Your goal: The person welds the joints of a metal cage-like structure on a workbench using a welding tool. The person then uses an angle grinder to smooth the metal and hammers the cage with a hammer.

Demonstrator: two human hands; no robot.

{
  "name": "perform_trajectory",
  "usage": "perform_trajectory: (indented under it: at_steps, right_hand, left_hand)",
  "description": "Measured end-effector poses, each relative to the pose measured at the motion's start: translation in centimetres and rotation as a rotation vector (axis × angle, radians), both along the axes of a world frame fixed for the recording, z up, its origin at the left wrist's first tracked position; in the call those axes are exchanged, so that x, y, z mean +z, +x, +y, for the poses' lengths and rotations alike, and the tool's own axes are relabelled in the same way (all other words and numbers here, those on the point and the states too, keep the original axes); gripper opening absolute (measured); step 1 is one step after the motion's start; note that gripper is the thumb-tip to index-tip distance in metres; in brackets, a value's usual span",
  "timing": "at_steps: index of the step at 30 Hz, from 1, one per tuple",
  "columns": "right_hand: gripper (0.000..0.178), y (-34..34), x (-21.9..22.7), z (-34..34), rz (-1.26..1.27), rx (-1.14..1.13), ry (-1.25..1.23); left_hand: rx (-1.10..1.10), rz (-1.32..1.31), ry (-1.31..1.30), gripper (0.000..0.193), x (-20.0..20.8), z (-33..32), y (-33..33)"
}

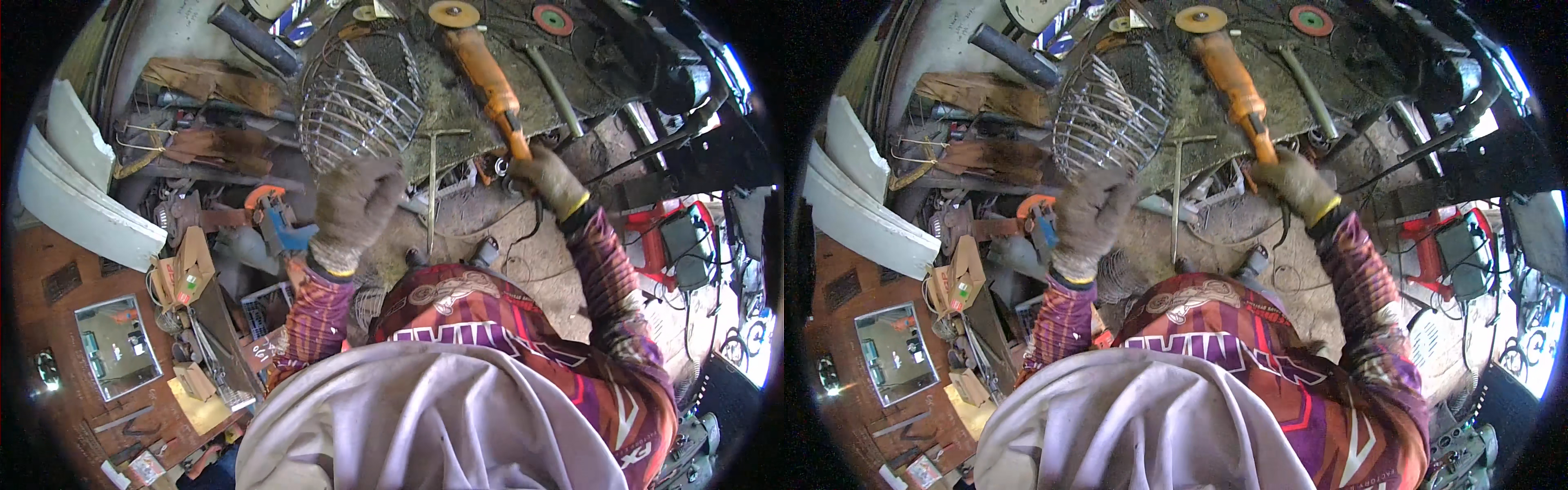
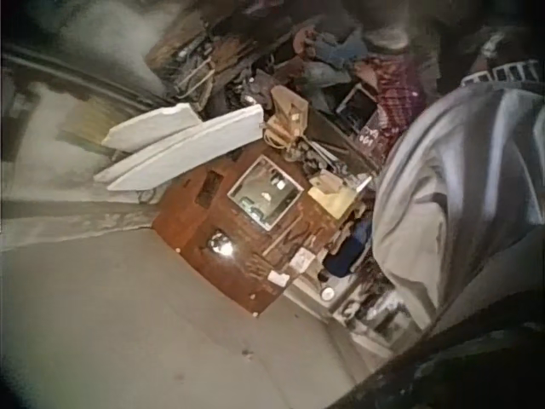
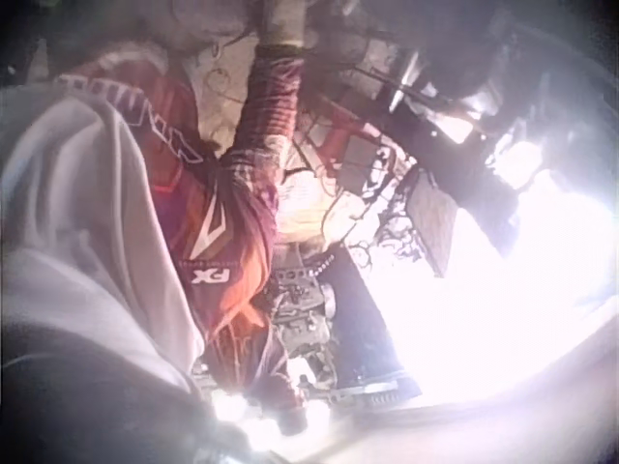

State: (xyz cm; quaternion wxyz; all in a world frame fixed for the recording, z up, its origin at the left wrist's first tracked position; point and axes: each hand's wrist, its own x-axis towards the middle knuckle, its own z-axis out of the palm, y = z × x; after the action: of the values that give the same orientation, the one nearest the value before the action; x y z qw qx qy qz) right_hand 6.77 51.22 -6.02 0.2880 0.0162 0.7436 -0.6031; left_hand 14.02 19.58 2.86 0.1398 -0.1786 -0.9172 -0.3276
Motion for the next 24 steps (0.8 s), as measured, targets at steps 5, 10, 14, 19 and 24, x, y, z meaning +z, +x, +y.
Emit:
perform_trajectory:
  at_steps: [5, 10, 14, 19, 24]
  right_hand:
    - [0.035, 6.4, 1.9, -0.8, -0.020, -0.121, -0.080]
    - [0.045, 11.7, 3.6, -6.3, 0.252, -0.012, -0.037]
    - [0.057, 13.7, 0.7, -9.1, 0.425, -0.009, -0.067]
    - [0.057, 17.2, 2.9, -12.2, 0.507, -0.080, 0.014]
    - [0.056, 19.4, 2.3, -15.0, 0.521, -0.102, 0.053]
  left_hand:
    - [-0.052, -0.192, 0.383, 0.033, -1.2, 2.9, -2.9]
    - [-0.163, -0.177, 0.731, 0.064, -1.9, 1.1, -8.8]
    - [-0.079, -0.555, 1.245, 0.080, -2.0, 1.6, -8.6]
    - [-0.258, -0.413, 1.188, 0.084, 1.2, 0.4, -5.0]
    - [-0.219, -0.486, 1.238, 0.081, 1.1, -5.4, -6.4]
